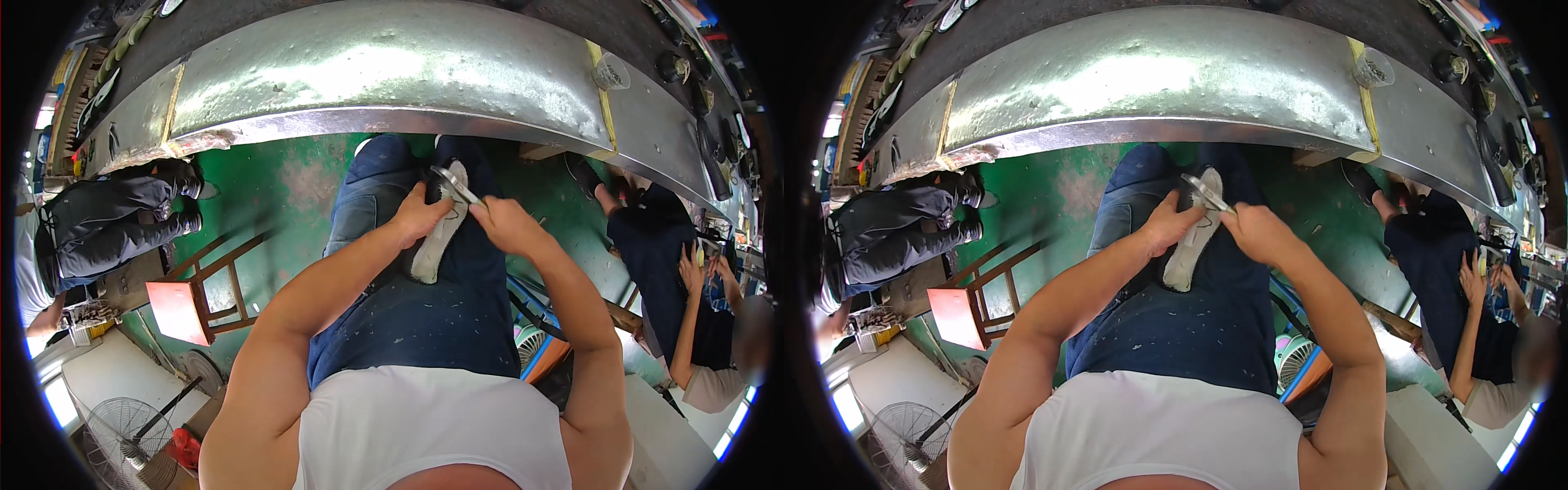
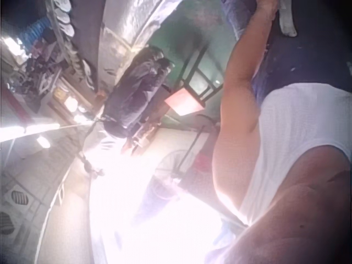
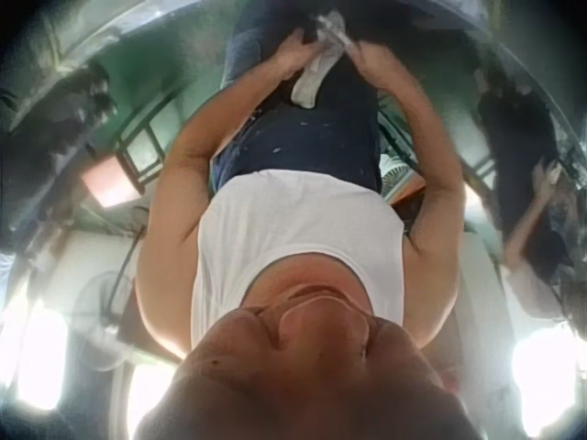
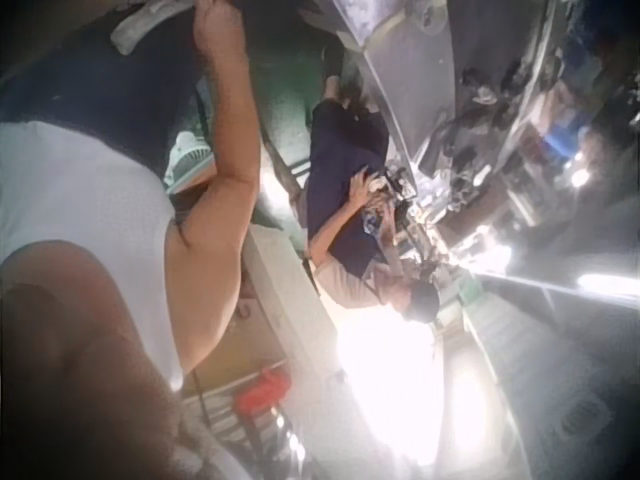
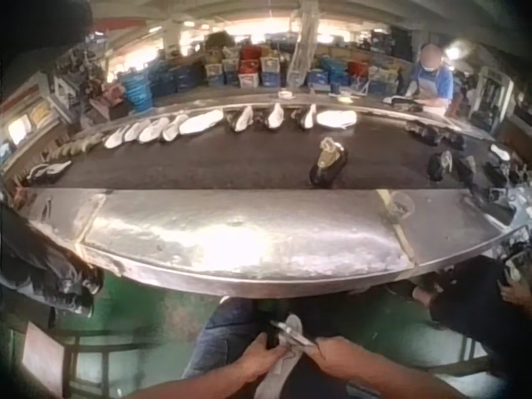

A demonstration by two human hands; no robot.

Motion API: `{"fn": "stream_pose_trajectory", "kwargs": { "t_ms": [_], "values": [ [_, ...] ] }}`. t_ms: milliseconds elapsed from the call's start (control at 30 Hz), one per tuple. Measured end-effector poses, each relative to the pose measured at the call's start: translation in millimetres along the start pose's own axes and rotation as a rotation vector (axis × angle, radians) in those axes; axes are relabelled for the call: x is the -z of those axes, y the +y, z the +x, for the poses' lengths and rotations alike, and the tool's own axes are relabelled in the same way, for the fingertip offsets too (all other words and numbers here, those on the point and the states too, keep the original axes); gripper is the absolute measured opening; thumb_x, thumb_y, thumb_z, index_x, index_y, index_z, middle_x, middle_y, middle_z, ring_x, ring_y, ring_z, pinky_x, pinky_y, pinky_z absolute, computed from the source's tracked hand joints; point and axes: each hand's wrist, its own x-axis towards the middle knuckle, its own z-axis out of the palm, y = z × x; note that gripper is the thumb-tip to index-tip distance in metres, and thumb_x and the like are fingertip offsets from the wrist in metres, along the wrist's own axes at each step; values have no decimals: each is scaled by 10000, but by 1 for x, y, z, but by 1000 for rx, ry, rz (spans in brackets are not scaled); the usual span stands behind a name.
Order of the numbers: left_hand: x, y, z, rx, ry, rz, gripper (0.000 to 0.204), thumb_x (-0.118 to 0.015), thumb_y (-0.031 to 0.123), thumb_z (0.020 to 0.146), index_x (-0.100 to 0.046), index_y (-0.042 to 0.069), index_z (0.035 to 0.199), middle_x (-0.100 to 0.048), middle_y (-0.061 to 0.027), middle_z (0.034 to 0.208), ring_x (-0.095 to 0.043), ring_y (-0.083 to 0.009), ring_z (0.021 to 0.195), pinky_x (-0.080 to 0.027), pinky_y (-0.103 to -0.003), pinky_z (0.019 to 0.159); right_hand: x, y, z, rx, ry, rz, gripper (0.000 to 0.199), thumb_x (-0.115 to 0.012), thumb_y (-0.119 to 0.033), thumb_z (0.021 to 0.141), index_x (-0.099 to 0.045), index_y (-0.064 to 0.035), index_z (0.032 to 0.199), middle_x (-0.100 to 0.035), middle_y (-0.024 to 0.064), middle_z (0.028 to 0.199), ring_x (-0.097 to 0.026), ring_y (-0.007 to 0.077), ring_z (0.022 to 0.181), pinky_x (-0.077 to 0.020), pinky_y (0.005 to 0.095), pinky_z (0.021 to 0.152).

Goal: The recorder uses pliers and hands to trim or pull excess material from shoe uppers as they move along an assembly line.

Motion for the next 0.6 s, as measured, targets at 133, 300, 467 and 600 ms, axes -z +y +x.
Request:
{"fn": "stream_pose_trajectory", "kwargs": {
  "t_ms": [133, 300, 467, 600],
  "values": [
    [12, 15, -12, 17, -93, -26, 861, -723, 327, 836, -319, -89, 1473, -546, -272, 1343, -586, -319, 1204, -483, -372, 983, -1, -1, -5, -32, 35, -24, 436, -483, -373, 1021, -610, 39, 959, -655, 304, 912, -617, 502, 883, -486, 540, 778],
    [20, -11, 12, 34, -249, -68, 972, -767, 331, 835, -218, -140, 1483, -444, -287, 1450, -491, -312, 1321, -395, -375, 1096, -15, 17, -10, -41, 32, -132, 415, -535, -367, 998, -620, 33, 924, -656, 280, 815, -642, 471, 790, -515, 498, 732],
    [26, -6, 15, 51, -333, -133, 1117, -808, 357, 810, -93, -120, 1523, -426, -264, 1479, -448, -299, 1355, -345, -419, 1123, 13, 11, -38, -269, -179, 218, 381, -583, -344, 965, -632, 33, 974, -658, 242, 785, -653, 414, 722, -519, 433, 689],
    [36, 0, 19, 168, -415, -116, 1184, -810, 477, 784, -79, -45, 1557, -384, -213, 1533, -359, -320, 1410, -281, -509, 1092, 17, -8, -56, -193, -474, 103, 326, -614, -278, 930, -645, 29, 1036, -677, 218, 800, -666, 396, 754, -528, 404, 719]
  ]
}}
